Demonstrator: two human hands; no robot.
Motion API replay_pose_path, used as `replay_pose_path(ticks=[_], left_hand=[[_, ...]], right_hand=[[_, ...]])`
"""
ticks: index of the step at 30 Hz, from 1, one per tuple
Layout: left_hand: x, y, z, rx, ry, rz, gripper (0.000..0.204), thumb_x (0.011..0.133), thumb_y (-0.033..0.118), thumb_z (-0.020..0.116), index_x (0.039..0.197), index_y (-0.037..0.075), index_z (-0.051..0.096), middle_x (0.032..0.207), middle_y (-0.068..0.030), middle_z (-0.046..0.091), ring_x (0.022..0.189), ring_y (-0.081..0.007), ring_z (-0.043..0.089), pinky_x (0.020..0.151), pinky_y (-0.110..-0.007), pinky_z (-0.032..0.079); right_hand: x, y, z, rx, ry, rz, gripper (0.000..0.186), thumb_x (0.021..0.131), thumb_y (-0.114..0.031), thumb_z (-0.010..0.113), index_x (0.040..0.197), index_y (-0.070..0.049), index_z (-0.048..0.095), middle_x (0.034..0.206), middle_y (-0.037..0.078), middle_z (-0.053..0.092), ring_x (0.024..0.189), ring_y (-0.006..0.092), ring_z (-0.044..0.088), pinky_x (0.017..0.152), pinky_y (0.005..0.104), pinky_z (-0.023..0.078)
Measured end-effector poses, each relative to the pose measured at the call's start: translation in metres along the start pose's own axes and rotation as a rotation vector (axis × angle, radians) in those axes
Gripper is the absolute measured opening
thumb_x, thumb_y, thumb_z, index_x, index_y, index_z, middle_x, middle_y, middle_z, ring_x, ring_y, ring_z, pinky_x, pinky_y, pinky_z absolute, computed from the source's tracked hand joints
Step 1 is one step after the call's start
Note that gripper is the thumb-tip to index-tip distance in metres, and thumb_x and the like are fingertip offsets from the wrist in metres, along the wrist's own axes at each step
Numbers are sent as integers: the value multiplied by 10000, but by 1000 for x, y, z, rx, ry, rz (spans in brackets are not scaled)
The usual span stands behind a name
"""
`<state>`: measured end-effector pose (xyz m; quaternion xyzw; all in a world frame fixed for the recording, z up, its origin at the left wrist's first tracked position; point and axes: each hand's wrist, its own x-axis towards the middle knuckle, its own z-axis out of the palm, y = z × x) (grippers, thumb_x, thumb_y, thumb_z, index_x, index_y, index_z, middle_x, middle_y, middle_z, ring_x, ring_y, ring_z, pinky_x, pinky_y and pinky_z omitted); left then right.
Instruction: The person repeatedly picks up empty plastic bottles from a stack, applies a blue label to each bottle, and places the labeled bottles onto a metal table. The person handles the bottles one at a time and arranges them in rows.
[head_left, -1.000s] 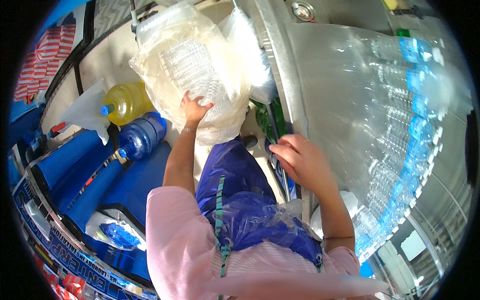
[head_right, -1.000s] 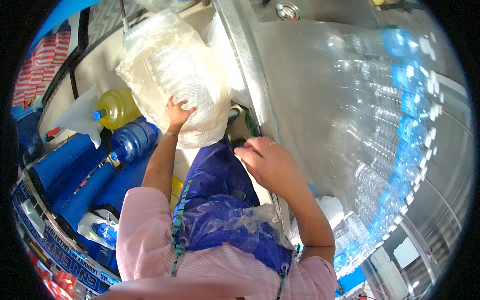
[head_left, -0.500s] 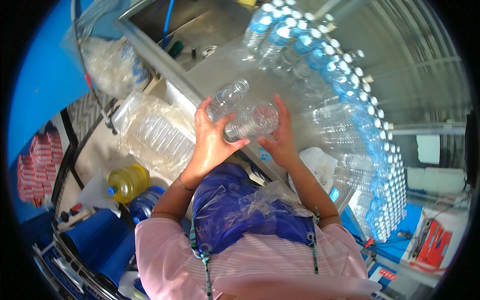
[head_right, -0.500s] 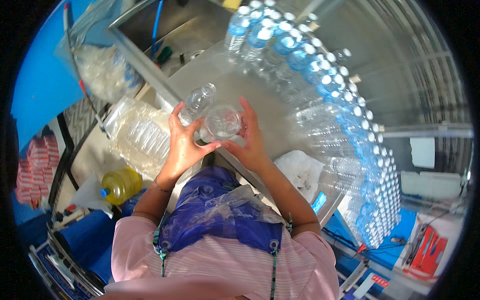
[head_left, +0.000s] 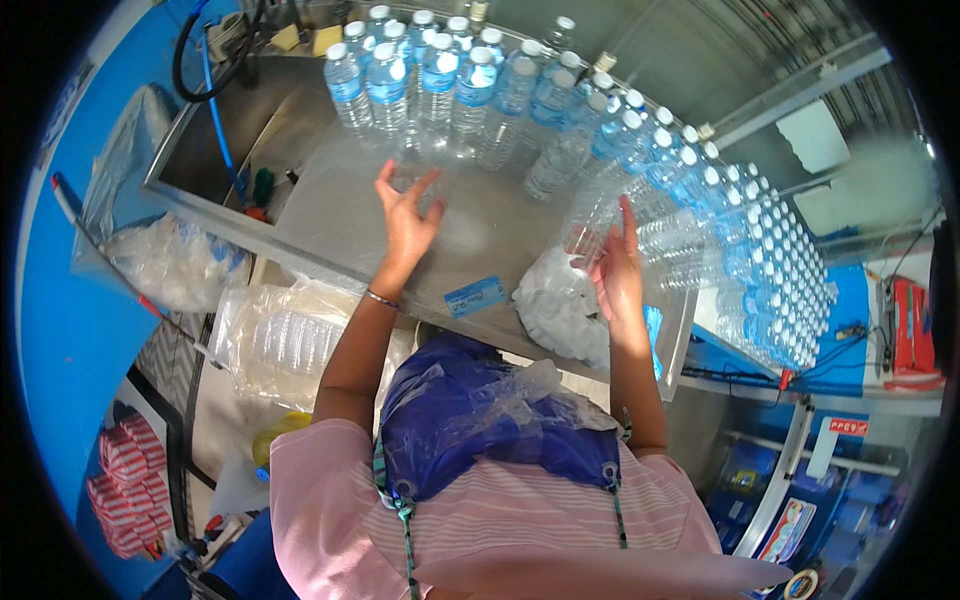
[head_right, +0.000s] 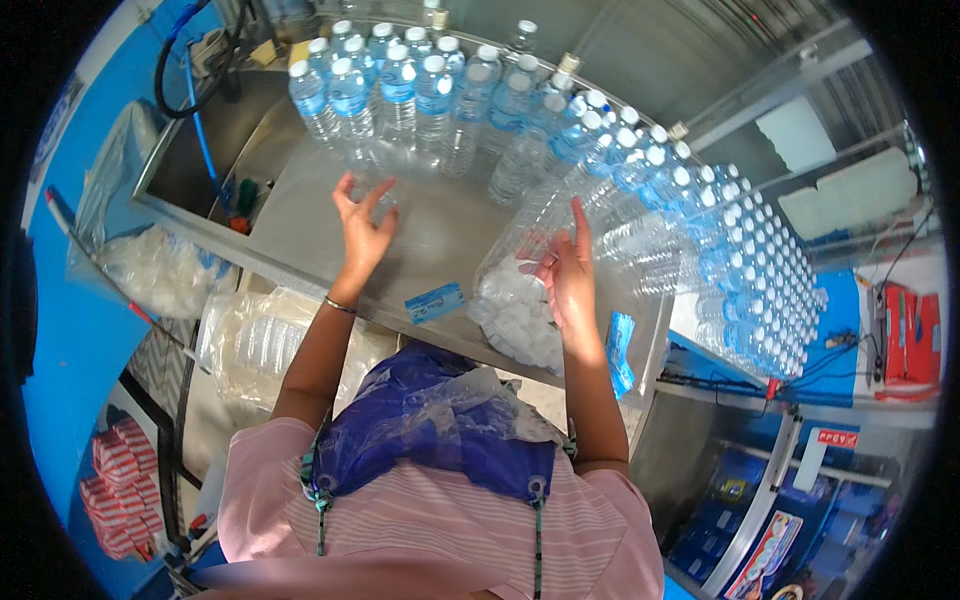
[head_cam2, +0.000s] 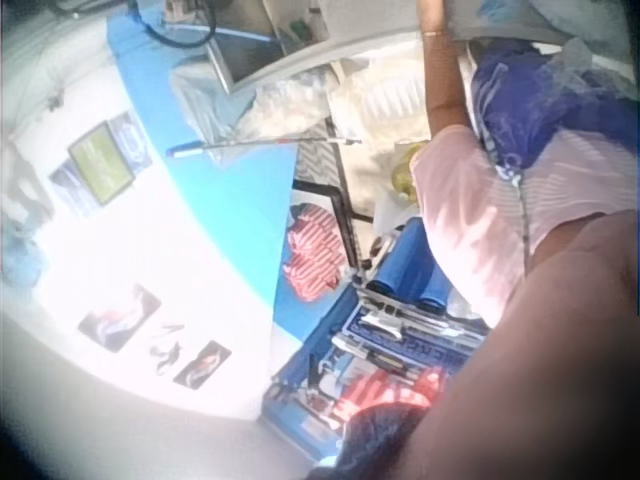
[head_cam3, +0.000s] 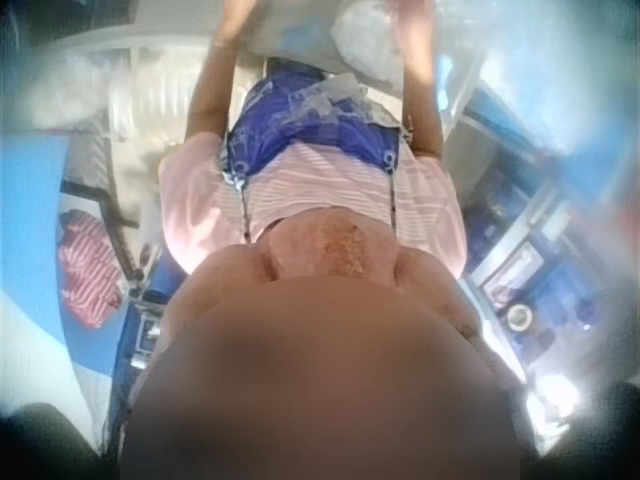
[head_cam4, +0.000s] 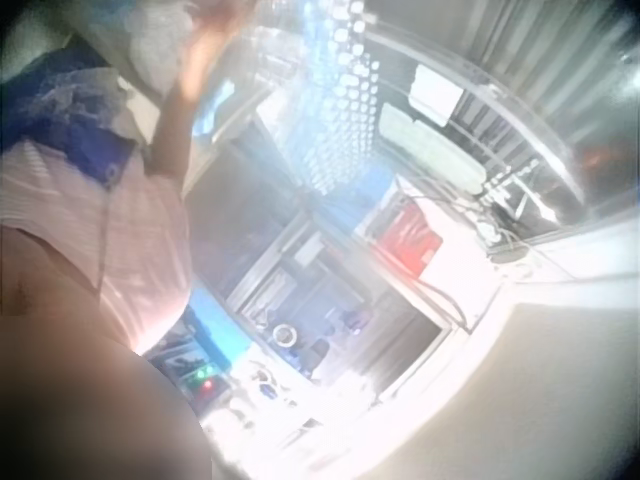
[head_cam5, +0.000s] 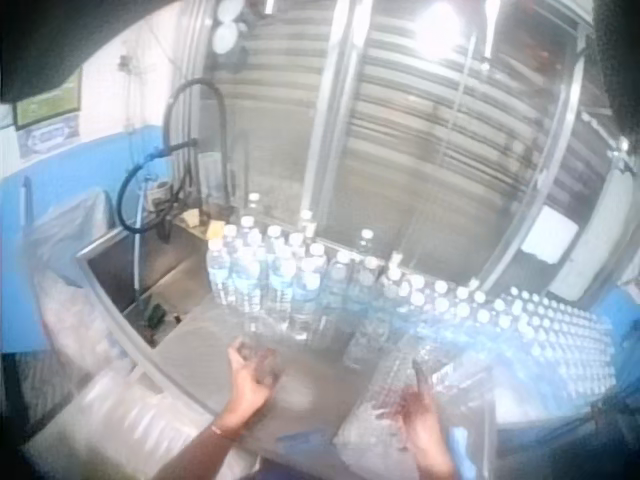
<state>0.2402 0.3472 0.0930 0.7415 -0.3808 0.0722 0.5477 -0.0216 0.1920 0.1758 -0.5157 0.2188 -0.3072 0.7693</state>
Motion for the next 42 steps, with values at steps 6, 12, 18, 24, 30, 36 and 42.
replay_pose_path(ticks=[6,12,18,24,30,36,42], left_hand=[[-7,-14,12,-21,50,12,391,735,28,650,1074,199,741,1545,-307,92,1433,-429,186,1133,-437,238],[-32,33,-3,37,148,218,341,707,-15,568,966,123,740,1424,-258,365,1292,-387,387,1042,-423,351],[-2,59,94,-149,-339,222,677,713,107,705,1345,80,465,1354,-218,404,1256,-387,407,1024,-450,385],[32,49,166,-83,-343,114,988,714,237,794,1450,-43,198,1419,-277,337,1307,-433,355,1065,-465,351],[39,49,184,-137,-295,38,946,698,213,816,1416,-41,255,1360,-289,421,1220,-432,464,1009,-448,406],[31,54,165,-127,-316,19,896,712,227,801,1370,-96,286,1251,-322,518,1150,-461,524,963,-451,438],[37,65,139,-79,-432,-27,816,709,214,795,1333,-41,336,1149,-312,579,1057,-467,571,891,-479,467]], right_hand=[[-3,33,-77,565,138,200,490,991,-334,495,1426,-197,317,1212,398,493,973,348,643,828,368,578],[47,42,-132,690,524,358,519,1008,-354,443,1452,-177,243,1345,408,334,1135,478,536,905,475,565],[71,39,-131,974,573,414,600,1004,-382,428,1492,-176,148,1458,341,202,1308,525,327,922,529,542],[21,24,-104,390,485,358,550,948,-202,505,1445,-190,270,1305,285,451,1015,330,609,810,385,572],[-52,40,-75,-1632,12,-37,323,719,-61,731,1029,-122,665,956,133,564,838,296,622,713,408,525],[-48,37,-74,-1554,-8,-21,232,695,-74,750,910,-106,670,937,120,557,839,304,621,717,404,521],[-42,24,-66,-1619,-93,-35,237,729,-40,704,950,-97,639,880,127,591,804,306,632,688,410,515]])
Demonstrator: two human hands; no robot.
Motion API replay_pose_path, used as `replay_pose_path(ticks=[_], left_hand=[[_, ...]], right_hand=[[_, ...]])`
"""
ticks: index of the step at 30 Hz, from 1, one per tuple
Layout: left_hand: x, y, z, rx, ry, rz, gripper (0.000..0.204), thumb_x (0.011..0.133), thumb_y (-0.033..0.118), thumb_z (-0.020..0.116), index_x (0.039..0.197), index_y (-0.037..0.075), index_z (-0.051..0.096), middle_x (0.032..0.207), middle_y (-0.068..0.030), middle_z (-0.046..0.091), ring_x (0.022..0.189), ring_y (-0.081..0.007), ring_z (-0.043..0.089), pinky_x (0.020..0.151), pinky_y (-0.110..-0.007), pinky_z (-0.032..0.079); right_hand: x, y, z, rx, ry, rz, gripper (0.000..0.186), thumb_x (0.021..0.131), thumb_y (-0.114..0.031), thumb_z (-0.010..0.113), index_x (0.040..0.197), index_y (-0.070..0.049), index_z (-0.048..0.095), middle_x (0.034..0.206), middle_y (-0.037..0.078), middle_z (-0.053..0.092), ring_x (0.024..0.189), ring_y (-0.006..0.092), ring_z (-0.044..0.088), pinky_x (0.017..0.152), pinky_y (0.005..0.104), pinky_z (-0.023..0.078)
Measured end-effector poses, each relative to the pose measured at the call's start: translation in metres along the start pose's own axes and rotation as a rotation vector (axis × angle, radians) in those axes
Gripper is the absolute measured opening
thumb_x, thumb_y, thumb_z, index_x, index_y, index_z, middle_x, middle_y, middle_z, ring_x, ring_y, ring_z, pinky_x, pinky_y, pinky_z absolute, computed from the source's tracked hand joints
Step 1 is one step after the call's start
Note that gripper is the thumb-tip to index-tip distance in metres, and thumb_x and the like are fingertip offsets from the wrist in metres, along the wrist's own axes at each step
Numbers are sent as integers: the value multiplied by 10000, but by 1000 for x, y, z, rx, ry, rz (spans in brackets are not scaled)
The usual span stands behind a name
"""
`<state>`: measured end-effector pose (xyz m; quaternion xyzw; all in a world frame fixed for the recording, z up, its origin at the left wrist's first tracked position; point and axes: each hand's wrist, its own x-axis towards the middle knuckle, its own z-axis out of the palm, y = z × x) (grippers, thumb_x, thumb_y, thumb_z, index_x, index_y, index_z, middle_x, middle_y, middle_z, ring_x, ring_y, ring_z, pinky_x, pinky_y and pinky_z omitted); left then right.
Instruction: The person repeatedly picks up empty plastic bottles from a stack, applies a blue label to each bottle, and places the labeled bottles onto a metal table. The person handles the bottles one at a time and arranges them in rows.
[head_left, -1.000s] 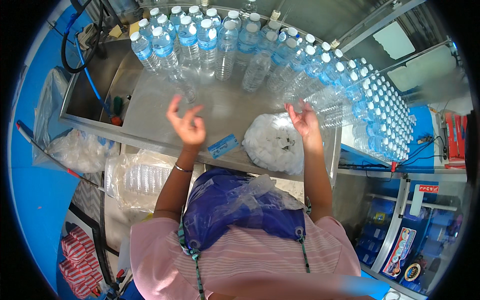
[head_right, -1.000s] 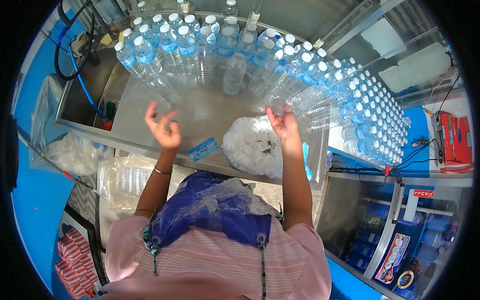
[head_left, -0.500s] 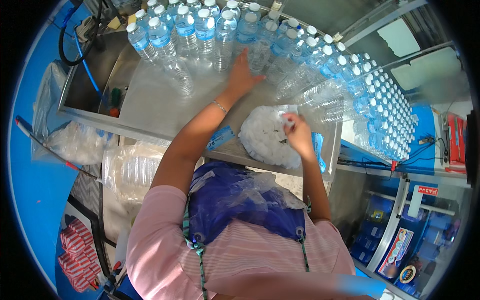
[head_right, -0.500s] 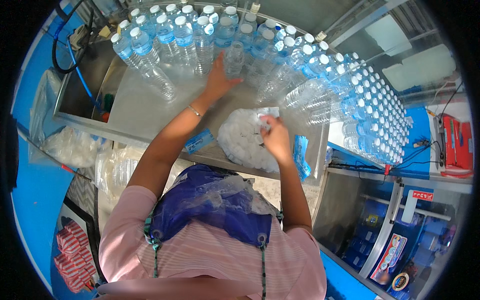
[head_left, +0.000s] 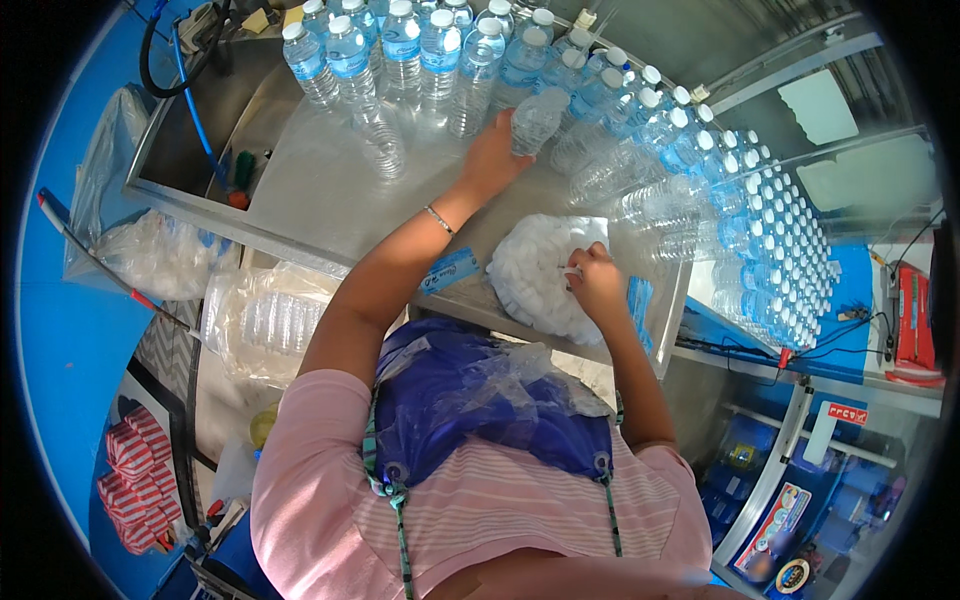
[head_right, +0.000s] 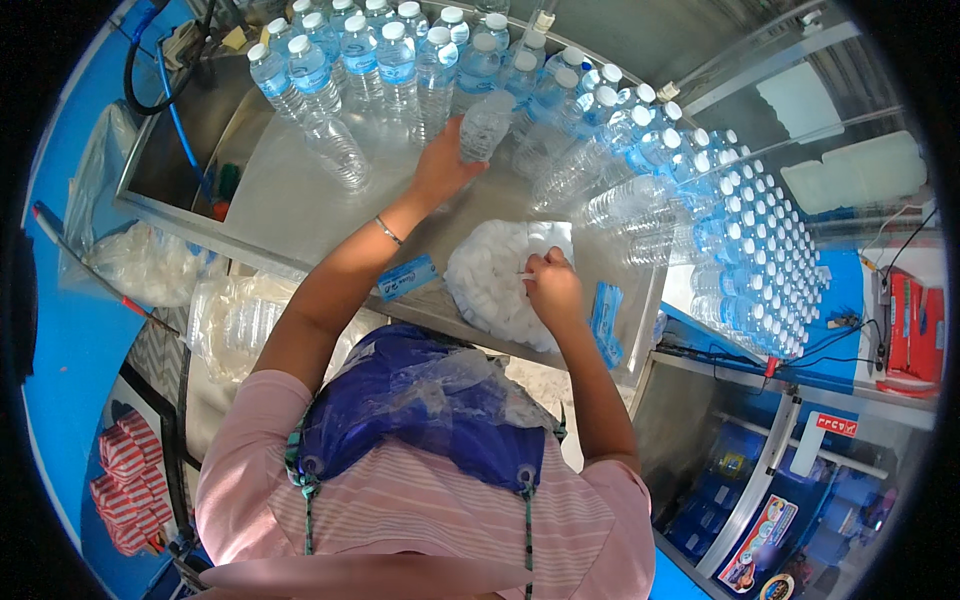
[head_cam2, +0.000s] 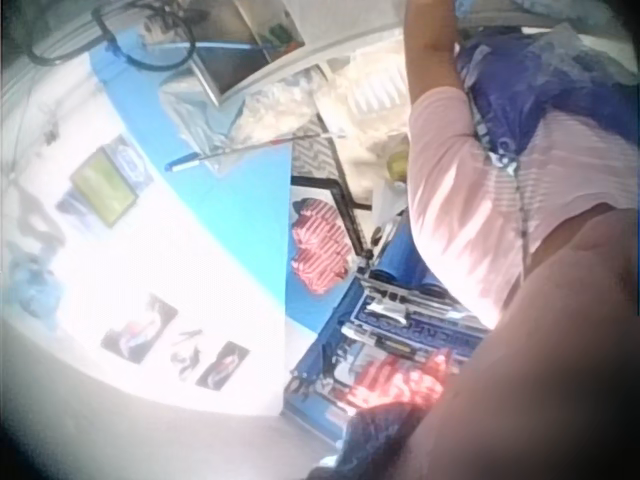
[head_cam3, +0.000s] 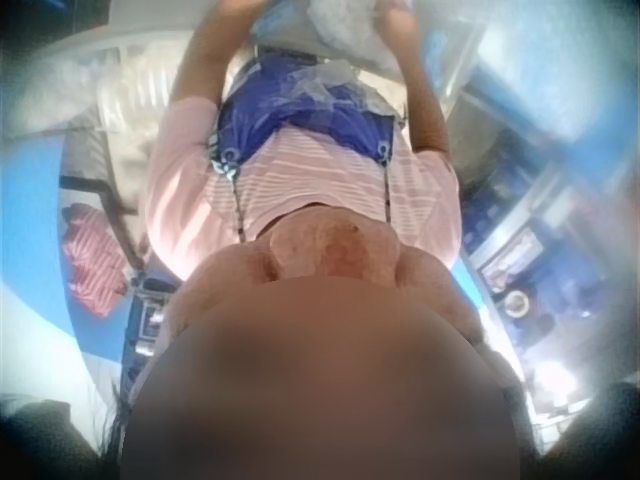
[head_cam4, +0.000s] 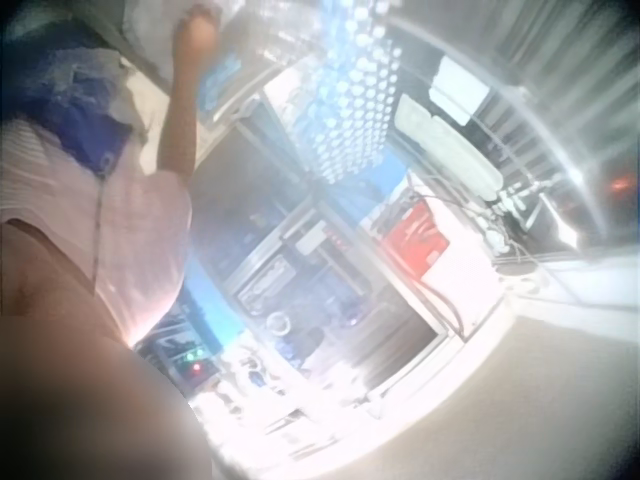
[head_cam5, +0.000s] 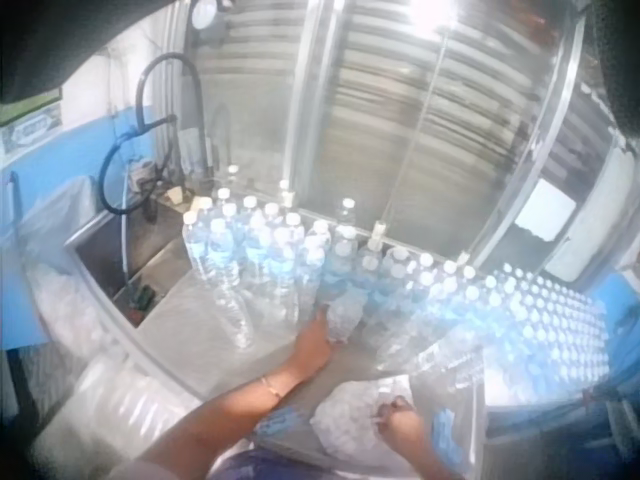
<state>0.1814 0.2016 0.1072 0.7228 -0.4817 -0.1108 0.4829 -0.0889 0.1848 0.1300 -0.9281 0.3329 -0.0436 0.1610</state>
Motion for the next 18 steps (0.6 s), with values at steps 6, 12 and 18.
replay_pose_path(ticks=[6,12,18], left_hand=[[2,19,-17,82,-65,-44,774,693,217,796,1291,-44,380,1063,-286,622,978,-461,607,833,-483,493],[-5,39,-35,101,-52,0,709,680,210,793,1207,-70,410,938,-276,639,911,-449,627,785,-492,502],[-47,32,-32,-16,-146,-94,804,694,215,804,1328,-14,366,1109,-270,613,1057,-447,586,876,-467,481]], right_hand=[[61,-4,-4,637,209,-31,189,904,-49,537,1076,-58,613,674,70,578,562,151,574,533,298,465],[169,-13,44,1419,-80,325,216,936,-94,502,1101,0,605,836,65,635,665,152,614,569,278,499],[219,-13,56,1948,-349,189,235,951,-85,488,1151,-4,581,913,101,627,737,170,605,635,298,534]])
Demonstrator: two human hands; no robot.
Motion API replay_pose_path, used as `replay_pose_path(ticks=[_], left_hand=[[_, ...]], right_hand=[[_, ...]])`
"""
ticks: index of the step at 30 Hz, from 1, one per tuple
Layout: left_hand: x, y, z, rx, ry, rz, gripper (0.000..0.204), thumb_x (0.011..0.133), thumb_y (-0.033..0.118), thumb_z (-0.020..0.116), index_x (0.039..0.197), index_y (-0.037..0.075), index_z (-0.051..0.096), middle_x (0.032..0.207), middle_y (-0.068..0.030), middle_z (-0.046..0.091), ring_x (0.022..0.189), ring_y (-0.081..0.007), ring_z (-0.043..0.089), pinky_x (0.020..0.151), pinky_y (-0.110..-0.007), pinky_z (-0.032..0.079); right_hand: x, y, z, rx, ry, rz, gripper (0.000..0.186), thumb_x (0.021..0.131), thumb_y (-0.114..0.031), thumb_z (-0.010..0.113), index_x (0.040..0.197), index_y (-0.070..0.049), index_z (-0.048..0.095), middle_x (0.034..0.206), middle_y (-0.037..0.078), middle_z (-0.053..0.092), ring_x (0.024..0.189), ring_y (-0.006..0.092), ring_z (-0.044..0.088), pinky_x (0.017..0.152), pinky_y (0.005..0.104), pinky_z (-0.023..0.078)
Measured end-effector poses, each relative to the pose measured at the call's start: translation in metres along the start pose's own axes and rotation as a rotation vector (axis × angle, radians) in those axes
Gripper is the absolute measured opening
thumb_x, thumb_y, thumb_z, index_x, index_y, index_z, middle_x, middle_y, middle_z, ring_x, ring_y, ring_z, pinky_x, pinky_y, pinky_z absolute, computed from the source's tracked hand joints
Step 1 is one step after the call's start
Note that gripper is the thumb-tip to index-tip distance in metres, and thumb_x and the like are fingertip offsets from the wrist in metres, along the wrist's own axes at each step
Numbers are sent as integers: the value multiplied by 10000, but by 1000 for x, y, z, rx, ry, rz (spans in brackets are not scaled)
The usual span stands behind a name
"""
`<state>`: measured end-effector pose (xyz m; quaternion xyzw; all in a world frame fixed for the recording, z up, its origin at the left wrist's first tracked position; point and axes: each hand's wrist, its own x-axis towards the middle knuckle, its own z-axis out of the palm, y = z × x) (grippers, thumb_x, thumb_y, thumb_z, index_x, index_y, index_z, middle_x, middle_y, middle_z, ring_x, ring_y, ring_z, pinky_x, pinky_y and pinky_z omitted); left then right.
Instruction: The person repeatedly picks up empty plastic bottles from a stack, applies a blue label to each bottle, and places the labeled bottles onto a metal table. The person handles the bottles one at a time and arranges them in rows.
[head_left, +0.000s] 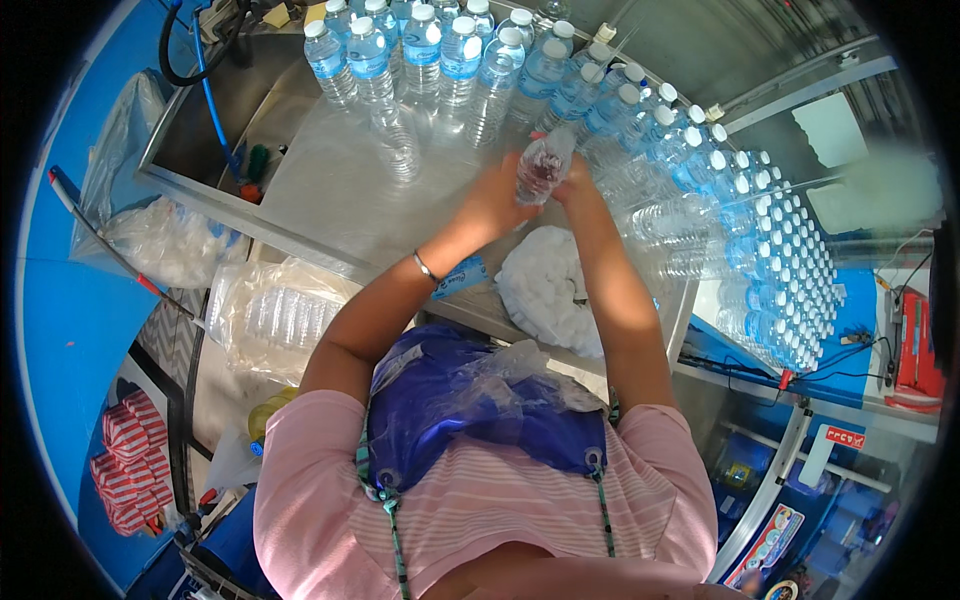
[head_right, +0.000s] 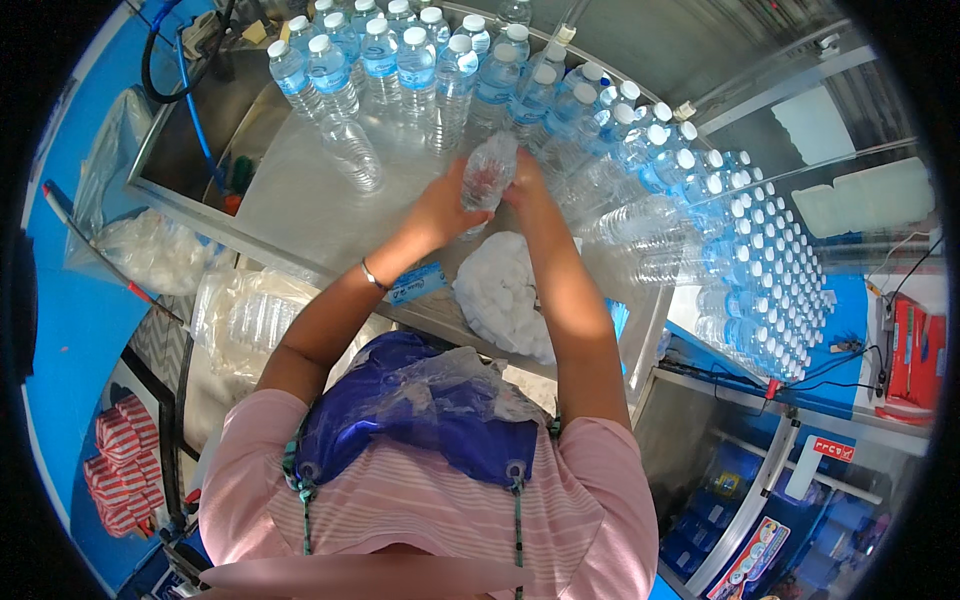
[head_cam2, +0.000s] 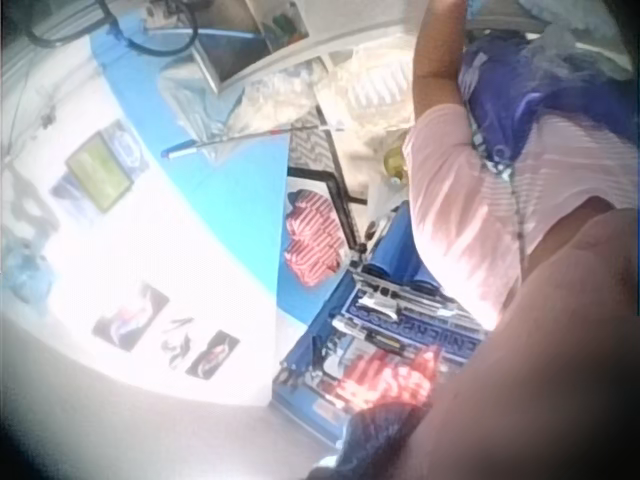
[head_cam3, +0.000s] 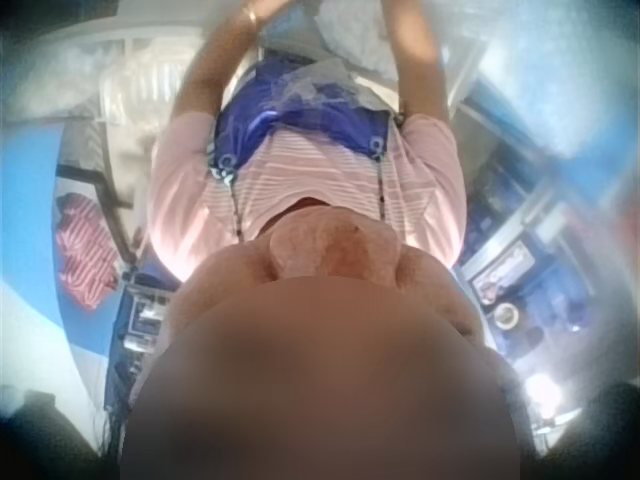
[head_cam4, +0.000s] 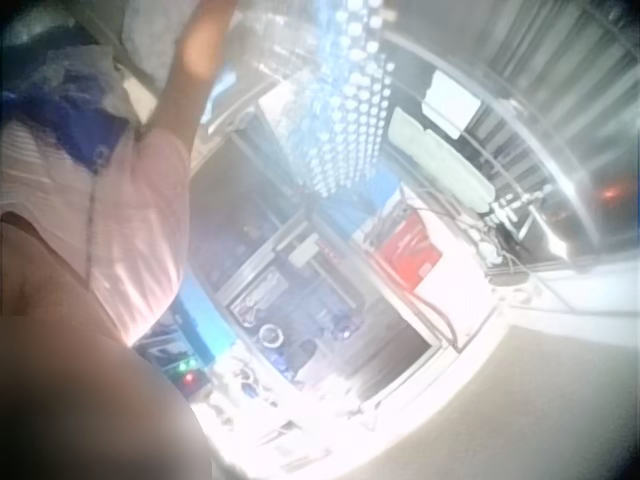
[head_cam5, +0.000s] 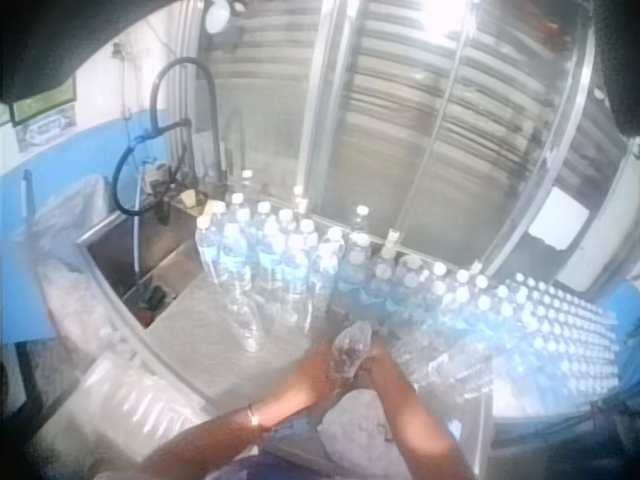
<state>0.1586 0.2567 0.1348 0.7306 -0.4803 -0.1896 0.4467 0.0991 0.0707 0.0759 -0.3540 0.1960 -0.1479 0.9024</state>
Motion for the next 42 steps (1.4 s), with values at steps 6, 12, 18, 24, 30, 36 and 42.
replay_pose_path(ticks=[6,12,18,24,30,36,42], left_hand=[[-34,-28,30,-188,84,147,774,708,125,754,1356,2,349,1265,-262,506,1172,-451,500,990,-467,423],[29,-61,6,-45,574,308,753,692,22,665,1369,-67,350,1329,-263,430,1259,-423,398,1082,-462,319],[90,-71,3,-12,531,101,709,735,168,768,1313,-62,427,1187,-216,521,1158,-362,499,994,-403,409],[71,-58,32,-163,200,176,694,724,208,795,1305,2,478,1206,-180,560,1110,-329,564,943,-400,459],[72,-69,29,-246,187,194,741,715,160,765,1371,35,443,1348,-201,511,1262,-347,484,1033,-412,405],[12,-55,-15,-3,-283,196,843,694,137,772,1426,50,362,1378,-190,489,1289,-345,453,1036,-415,403],[-38,-23,8,-101,81,130,809,683,186,818,1355,11,402,1271,-221,552,1122,-337,568,946,-413,454]], right_hand=[[-13,-31,14,-96,130,105,323,942,-28,433,1251,25,511,1009,170,612,841,220,618,740,321,544],[-35,-45,41,-521,139,-32,388,935,-27,414,1307,-11,526,1167,185,609,1004,251,631,848,311,525],[-108,-44,77,-1290,108,-590,382,887,-21,518,1256,-72,604,1220,114,601,1075,248,611,894,334,489],[-136,-23,96,-1506,-143,-960,439,819,-36,647,1252,-98,609,1232,105,594,1118,296,586,891,372,485],[-124,-18,82,-1672,-98,-1156,439,839,-136,689,1262,-66,593,1289,149,569,1197,317,546,946,394,464],[-71,-39,83,-1362,371,-1000,738,818,-317,728,1408,-15,403,1288,200,552,1146,350,565,932,417,458],[-43,-59,86,-1593,395,-612,753,757,-309,784,1322,40,429,1215,217,587,997,320,634,840,379,505]])
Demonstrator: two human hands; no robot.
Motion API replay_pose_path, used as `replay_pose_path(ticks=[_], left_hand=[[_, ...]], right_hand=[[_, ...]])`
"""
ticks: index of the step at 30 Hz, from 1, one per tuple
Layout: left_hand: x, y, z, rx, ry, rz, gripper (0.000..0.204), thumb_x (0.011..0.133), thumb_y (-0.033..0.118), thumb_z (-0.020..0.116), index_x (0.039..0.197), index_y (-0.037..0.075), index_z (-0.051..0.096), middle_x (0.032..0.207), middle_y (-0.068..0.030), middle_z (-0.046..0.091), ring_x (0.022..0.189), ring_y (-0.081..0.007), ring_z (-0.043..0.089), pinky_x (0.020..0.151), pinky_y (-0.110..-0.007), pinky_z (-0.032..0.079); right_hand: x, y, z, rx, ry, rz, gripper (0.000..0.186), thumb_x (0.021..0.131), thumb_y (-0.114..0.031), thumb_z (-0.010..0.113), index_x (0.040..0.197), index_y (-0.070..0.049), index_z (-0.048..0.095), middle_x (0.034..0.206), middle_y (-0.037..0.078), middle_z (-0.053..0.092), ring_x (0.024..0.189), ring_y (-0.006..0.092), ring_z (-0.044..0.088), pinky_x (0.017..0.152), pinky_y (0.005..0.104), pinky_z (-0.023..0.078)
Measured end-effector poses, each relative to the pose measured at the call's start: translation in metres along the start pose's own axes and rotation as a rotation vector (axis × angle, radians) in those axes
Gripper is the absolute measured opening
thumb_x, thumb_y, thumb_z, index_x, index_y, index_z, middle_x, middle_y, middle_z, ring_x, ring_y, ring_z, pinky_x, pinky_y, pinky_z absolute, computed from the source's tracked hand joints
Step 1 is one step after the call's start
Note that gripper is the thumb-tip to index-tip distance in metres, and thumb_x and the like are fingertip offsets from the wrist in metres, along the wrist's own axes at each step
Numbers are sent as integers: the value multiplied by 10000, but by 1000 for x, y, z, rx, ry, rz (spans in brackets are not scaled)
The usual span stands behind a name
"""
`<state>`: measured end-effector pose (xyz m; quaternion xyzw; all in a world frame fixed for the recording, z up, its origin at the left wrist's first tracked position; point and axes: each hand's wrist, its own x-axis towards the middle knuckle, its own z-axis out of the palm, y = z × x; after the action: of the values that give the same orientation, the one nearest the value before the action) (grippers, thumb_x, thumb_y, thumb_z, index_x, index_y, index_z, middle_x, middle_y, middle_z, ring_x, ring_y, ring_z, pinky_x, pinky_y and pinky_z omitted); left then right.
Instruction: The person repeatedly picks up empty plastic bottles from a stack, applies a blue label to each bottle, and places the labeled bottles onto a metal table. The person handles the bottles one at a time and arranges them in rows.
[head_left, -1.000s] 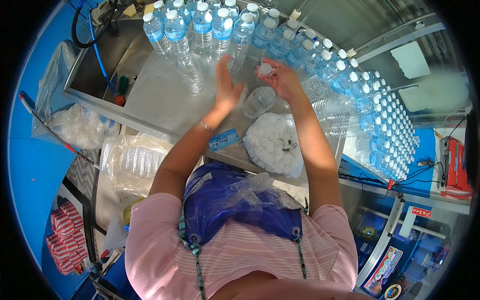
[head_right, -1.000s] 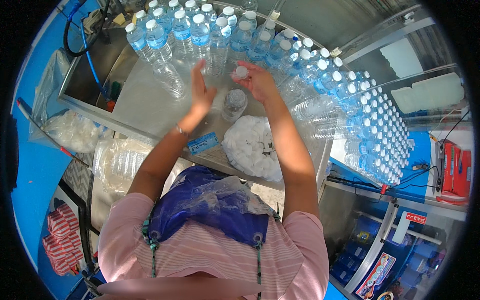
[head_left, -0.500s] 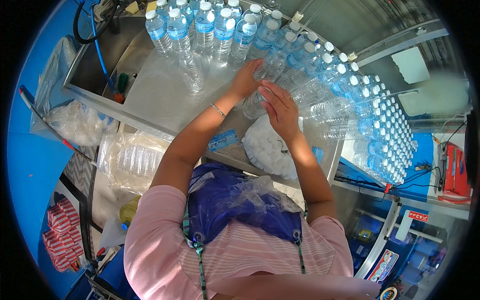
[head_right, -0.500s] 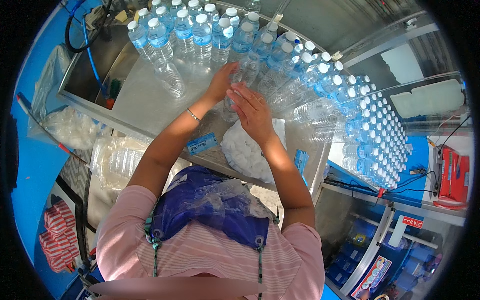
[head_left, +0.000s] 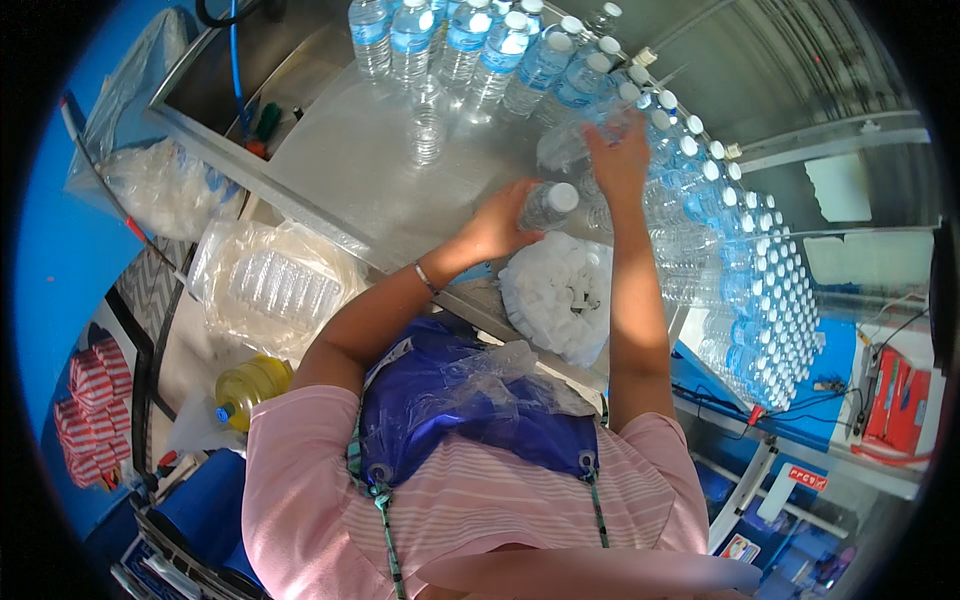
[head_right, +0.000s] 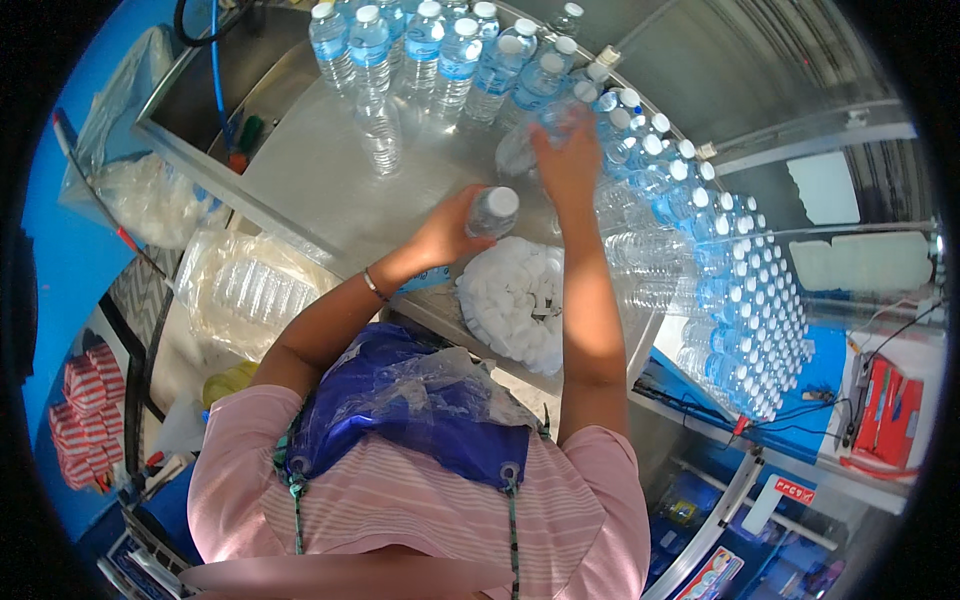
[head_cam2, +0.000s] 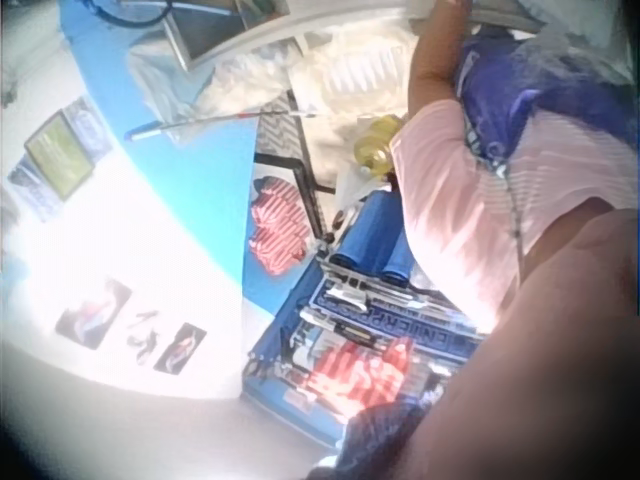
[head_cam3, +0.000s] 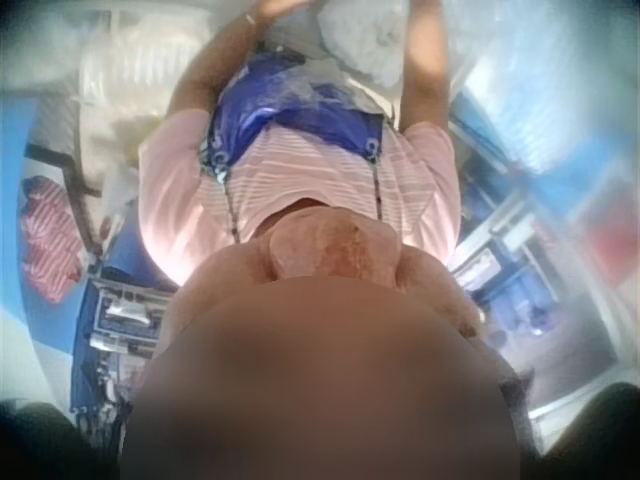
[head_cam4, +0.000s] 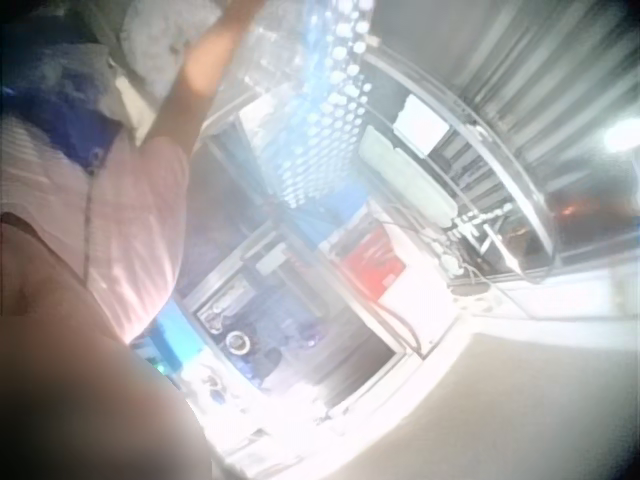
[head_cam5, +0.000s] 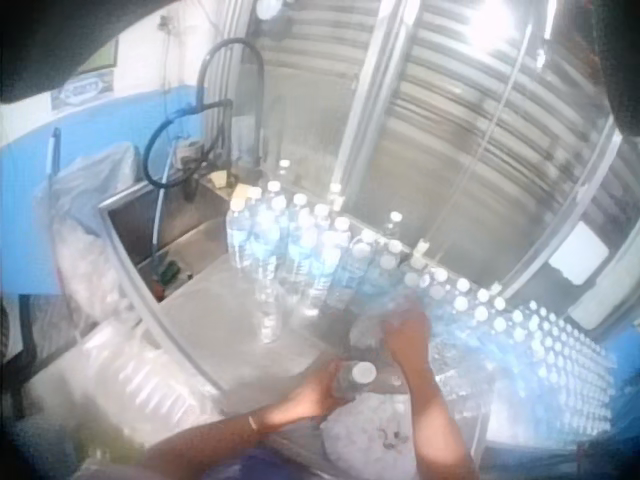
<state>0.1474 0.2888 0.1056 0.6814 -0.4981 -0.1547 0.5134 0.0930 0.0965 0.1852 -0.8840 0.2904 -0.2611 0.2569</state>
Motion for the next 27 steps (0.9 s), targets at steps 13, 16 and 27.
replay_pose_path(ticks=[13,16,27], left_hand=[[-64,-29,-124,162,563,-388,636,686,142,841,1175,-15,466,1030,-242,641,965,-395,642,797,-414,512],[-65,-37,-119,194,543,-448,664,687,127,838,1210,-21,456,1047,-244,638,1003,-403,626,821,-423,504],[-87,8,-136,263,-90,-459,318,826,219,694,880,-93,668,749,-152,677,677,-277,661,674,-357,507]], right_hand=[[-5,-4,-3,6,165,-186,664,780,-321,799,1254,21,484,1123,194,643,941,242,676,751,323,536],[-2,-2,-1,-6,-2,-151,597,830,-324,751,1248,14,490,1106,179,647,934,235,677,751,319,541],[-34,87,50,1929,-827,924,475,977,-352,533,1236,42,483,1188,233,575,932,276,666,716,313,608]])
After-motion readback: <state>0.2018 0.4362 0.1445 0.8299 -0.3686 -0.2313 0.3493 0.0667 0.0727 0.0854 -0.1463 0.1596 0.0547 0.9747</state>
